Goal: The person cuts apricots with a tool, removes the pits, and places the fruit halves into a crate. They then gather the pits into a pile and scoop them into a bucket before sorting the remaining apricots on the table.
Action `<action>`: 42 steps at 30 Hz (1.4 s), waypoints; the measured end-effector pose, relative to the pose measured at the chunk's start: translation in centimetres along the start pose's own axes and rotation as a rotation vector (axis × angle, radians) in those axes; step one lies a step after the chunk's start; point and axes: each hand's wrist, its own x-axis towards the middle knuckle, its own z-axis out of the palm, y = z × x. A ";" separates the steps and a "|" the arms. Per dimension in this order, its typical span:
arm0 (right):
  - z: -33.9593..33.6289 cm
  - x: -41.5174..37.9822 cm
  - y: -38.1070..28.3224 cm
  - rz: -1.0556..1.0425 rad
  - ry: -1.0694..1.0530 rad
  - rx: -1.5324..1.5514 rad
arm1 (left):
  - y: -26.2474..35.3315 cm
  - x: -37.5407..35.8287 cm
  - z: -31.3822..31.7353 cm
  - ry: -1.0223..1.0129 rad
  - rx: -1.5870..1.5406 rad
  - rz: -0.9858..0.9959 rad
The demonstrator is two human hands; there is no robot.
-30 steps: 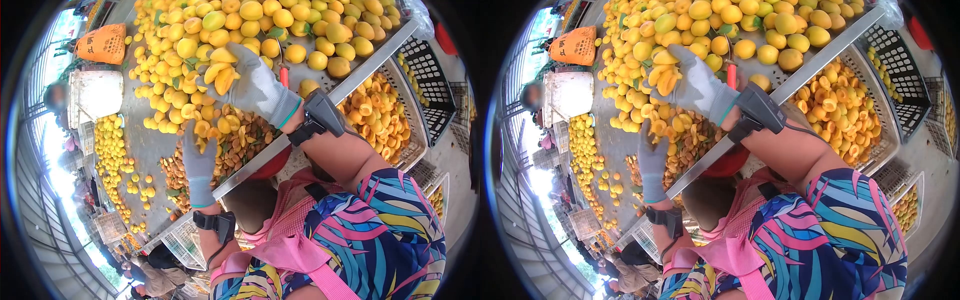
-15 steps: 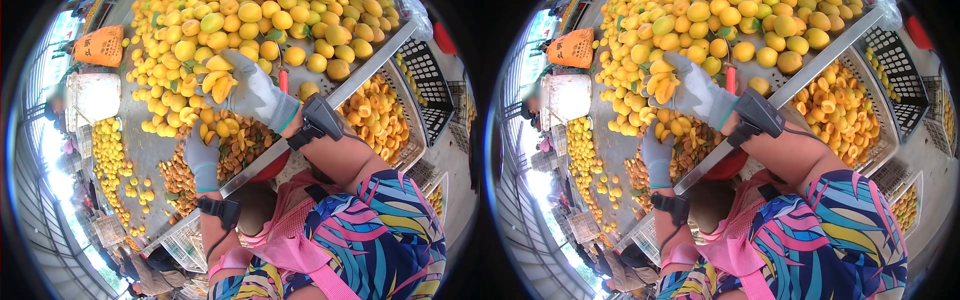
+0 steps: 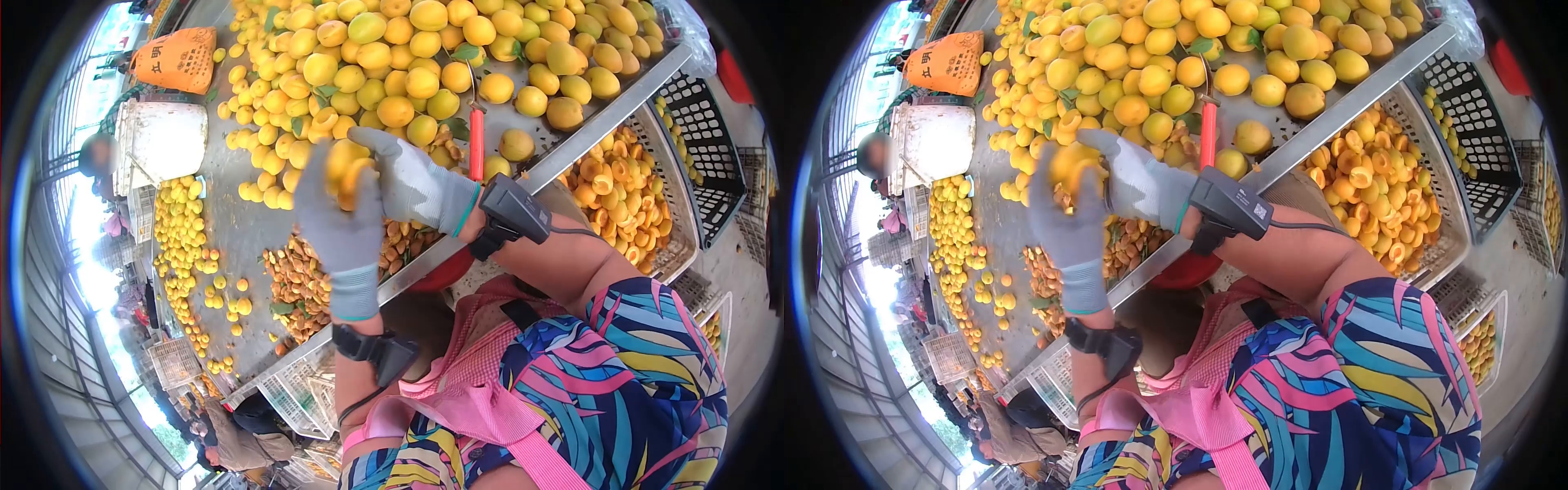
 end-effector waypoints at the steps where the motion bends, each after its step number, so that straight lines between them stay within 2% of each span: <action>1: 0.0 0.1 0.0 0.004 -0.002 -0.004 | 0.2 -0.2 0.4 0.005 0.001 -0.002; 3: -0.4 0.4 0.0 -0.022 -0.067 0.026 | 0.4 -0.7 1.2 -0.044 0.138 0.270; 4: -0.7 0.6 -0.1 -0.037 -0.097 0.042 | 0.4 -0.9 1.1 -0.045 0.136 0.267; 7: -1.1 1.0 -0.4 -0.029 -0.127 0.074 | 1.6 -1.4 -0.6 0.072 -0.362 -0.207; 11: -0.6 0.8 -1.2 0.017 -0.169 0.222 | -6.0 -2.7 -3.7 0.070 -0.375 -0.318; 13: -0.5 0.7 -1.4 0.022 -0.156 0.231 | -10.3 -4.3 -4.6 -0.237 -0.068 -0.427; 14: -0.5 0.7 -1.4 -0.021 -0.163 0.227 | -11.2 -4.8 -4.5 -0.240 -0.068 -0.426; 16: -0.8 0.9 -1.4 -0.062 -0.169 0.220 | -11.6 -5.2 -4.4 -0.414 0.117 -0.232; 18: -1.4 1.3 -1.2 -0.253 -0.157 0.017 | -10.6 -5.2 -4.0 -0.489 0.227 -0.241; 19: -1.3 1.2 -1.3 -0.253 -0.155 0.014 | -9.7 -5.0 -3.8 -0.564 0.340 -0.249; 20: -1.2 1.0 -1.6 -0.169 -0.172 0.086 | -9.2 -4.7 -3.7 -0.562 0.337 -0.250; 22: -1.3 1.3 -1.6 -0.084 -0.188 0.156 | -8.5 -4.2 -3.6 -0.596 0.392 -0.414; 23: -1.7 1.8 -1.4 -0.201 -0.136 -0.049 | -8.2 -4.0 -3.8 -0.595 0.391 -0.414; 25: -1.7 1.9 -1.3 -0.315 -0.082 -0.255 | -7.8 -4.0 -4.2 -0.587 0.431 -0.420; 27: -1.3 1.3 -1.7 -0.121 -0.164 0.125 | -8.8 -4.7 -4.8 -0.549 0.393 -0.397; 28: -0.9 0.9 -1.7 -0.118 -0.163 0.128 | -9.4 -5.1 -4.9 -0.511 0.356 -0.373; 29: -0.3 0.3 -1.6 -0.163 -0.107 0.105 | -9.8 -5.5 -4.8 -0.512 0.359 -0.376; 31: 0.8 -0.6 -1.2 -0.205 -0.053 0.082 | -9.9 -5.6 -4.8 -0.518 0.361 -0.166; 34: 1.4 -1.2 -1.2 -0.248 0.030 -0.027 | -7.6 -5.2 -4.2 -0.553 0.400 -0.144; 39: 0.6 -0.7 -0.9 -0.344 -0.012 -0.140 | -8.1 -5.7 -2.8 -0.578 0.311 -0.130; 41: -0.7 -0.1 -0.6 -0.496 -0.082 -0.350 | -8.3 -5.5 -2.8 -0.610 0.303 -0.140; 42: -1.2 0.2 -0.3 -0.657 -0.117 -0.566 | -7.9 -5.1 -3.0 -0.647 0.336 -0.124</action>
